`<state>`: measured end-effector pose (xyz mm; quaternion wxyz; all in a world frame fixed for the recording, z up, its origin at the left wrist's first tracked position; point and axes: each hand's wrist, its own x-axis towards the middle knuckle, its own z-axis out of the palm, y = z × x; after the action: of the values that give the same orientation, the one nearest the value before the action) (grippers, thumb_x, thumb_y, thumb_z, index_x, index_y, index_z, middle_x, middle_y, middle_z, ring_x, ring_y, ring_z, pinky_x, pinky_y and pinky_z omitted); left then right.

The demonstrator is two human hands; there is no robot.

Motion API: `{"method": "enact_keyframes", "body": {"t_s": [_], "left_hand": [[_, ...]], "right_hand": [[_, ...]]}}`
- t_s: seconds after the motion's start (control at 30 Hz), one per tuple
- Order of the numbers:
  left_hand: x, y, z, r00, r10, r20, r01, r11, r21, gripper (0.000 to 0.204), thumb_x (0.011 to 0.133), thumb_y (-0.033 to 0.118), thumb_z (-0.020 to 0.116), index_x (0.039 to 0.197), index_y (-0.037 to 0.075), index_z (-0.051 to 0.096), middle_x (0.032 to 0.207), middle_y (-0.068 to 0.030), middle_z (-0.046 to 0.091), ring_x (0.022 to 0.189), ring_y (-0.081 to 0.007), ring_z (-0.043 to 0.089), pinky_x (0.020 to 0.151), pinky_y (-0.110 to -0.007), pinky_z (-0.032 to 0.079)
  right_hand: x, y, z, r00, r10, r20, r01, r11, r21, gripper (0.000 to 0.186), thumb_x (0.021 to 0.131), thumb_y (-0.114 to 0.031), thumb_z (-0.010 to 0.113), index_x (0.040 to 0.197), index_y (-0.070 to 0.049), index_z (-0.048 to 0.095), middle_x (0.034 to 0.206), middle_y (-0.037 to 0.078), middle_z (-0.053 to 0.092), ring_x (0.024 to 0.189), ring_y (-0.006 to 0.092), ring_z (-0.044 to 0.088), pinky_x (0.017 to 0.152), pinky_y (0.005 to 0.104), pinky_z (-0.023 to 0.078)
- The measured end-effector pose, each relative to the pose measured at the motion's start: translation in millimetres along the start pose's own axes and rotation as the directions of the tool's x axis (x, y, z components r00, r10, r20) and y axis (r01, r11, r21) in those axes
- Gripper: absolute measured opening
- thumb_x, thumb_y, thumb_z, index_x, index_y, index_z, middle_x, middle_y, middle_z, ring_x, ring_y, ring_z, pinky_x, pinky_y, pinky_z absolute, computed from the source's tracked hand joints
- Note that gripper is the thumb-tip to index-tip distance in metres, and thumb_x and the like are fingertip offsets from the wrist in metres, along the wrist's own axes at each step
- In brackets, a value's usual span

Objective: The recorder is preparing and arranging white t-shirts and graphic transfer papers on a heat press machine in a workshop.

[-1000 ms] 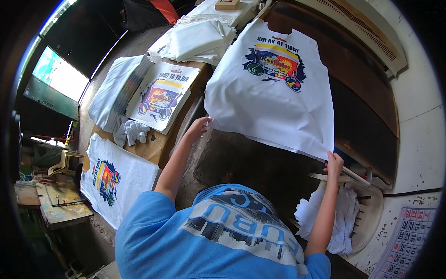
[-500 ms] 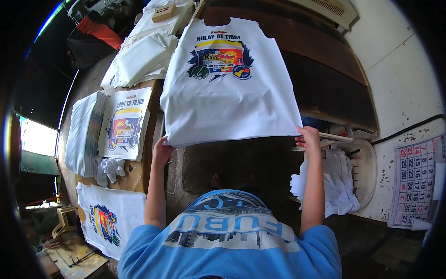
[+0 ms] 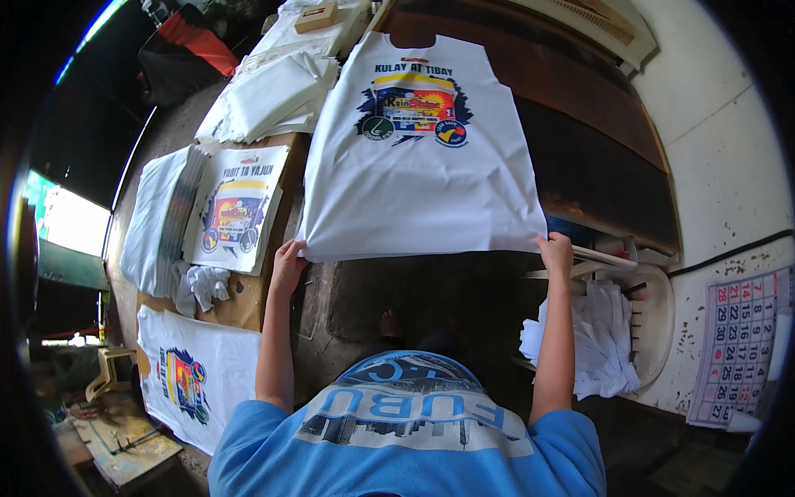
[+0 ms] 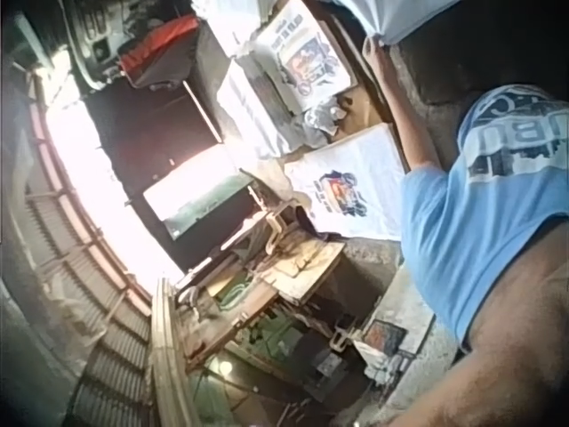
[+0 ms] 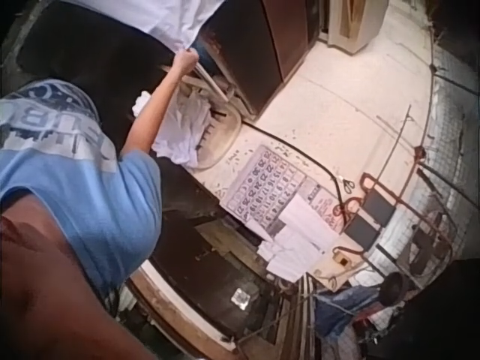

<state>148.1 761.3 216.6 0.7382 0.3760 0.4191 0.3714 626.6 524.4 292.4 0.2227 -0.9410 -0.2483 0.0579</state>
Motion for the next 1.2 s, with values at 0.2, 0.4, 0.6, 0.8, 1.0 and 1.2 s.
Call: {"method": "enact_keyframes", "body": {"t_s": [0.2, 0.4, 0.6, 0.8, 1.0, 1.2], "left_hand": [[-7.1, 0.6, 1.3, 0.995, 0.088, -0.051, -0.085, 0.995, 0.049, 0.010, 0.079, 0.015, 0.059, 0.075, 0.009, 0.052, 0.072, 0.0041, 0.050, 0.064, -0.0048, 0.047, 0.055, -0.020, 0.038], [-48.1, 1.2, 1.4, 0.989, 0.144, 0.019, -0.144, 0.989, 0.016, 0.043, 0.075, 0.006, 0.064, 0.114, 0.002, 0.044, 0.090, -0.0029, 0.056, 0.082, -0.0100, 0.054, 0.071, -0.022, 0.044], [-148.2, -93.9, -16.0, 0.995, -0.058, -0.077, 0.066, 0.992, 0.111, 0.017, 0.074, 0.009, 0.062, 0.090, 0.004, 0.062, 0.068, 0.0031, 0.056, 0.056, -0.0052, 0.046, 0.048, -0.021, 0.034], [-339.6, -257.3, -14.2, 0.766, -0.544, -0.344, 0.518, 0.838, -0.172, 0.010, 0.075, 0.012, 0.063, 0.076, 0.002, 0.061, 0.062, -0.0014, 0.053, 0.048, -0.0099, 0.045, 0.042, -0.024, 0.036], [-450.6, -236.8, 21.4, 0.869, -0.169, -0.465, -0.062, 0.895, -0.441, 0.015, 0.076, 0.018, 0.058, 0.085, 0.007, 0.060, 0.076, -0.0023, 0.058, 0.076, -0.0133, 0.055, 0.071, -0.029, 0.044], [-525.7, -112.4, 7.6, 0.624, 0.352, -0.698, -0.691, 0.666, -0.282, 0.018, 0.081, 0.015, 0.050, 0.094, 0.004, 0.055, 0.085, -0.0037, 0.058, 0.082, -0.0134, 0.056, 0.070, -0.028, 0.046]], "right_hand": [[21.7, 0.2, -4.8, 0.975, -0.157, 0.154, 0.136, 0.981, 0.138, 0.017, 0.063, -0.014, 0.064, 0.068, 0.002, 0.063, 0.054, 0.010, 0.057, 0.052, 0.0156, 0.054, 0.050, 0.0298, 0.040], [15.1, 23.8, -8.5, 0.985, 0.046, 0.168, -0.141, 0.774, 0.617, 0.013, 0.069, -0.002, 0.064, 0.081, -0.001, 0.060, 0.065, 0.003, 0.056, 0.051, 0.0085, 0.048, 0.041, 0.0226, 0.035], [-25.4, 149.2, 8.5, 0.903, -0.064, 0.425, -0.217, 0.785, 0.580, 0.017, 0.070, 0.003, 0.060, 0.086, -0.001, 0.058, 0.072, 0.002, 0.057, 0.056, 0.0104, 0.051, 0.045, 0.0231, 0.040], [-95.1, 281.0, 51.7, 0.519, 0.159, 0.840, -0.642, 0.721, 0.261, 0.009, 0.073, 0.000, 0.059, 0.078, -0.006, 0.055, 0.068, 0.004, 0.054, 0.057, 0.0141, 0.050, 0.048, 0.0300, 0.041], [-111.3, 204.0, 20.5, 0.383, -0.455, 0.804, -0.562, 0.576, 0.593, 0.005, 0.079, -0.007, 0.056, 0.083, -0.008, 0.054, 0.079, 0.001, 0.056, 0.074, 0.0140, 0.054, 0.069, 0.0281, 0.043], [-149.7, 18.9, -31.6, 0.344, -0.809, 0.477, -0.392, 0.338, 0.856, 0.015, 0.083, -0.010, 0.054, 0.095, -0.002, 0.055, 0.088, 0.005, 0.057, 0.087, 0.0153, 0.054, 0.083, 0.0302, 0.040]]}}
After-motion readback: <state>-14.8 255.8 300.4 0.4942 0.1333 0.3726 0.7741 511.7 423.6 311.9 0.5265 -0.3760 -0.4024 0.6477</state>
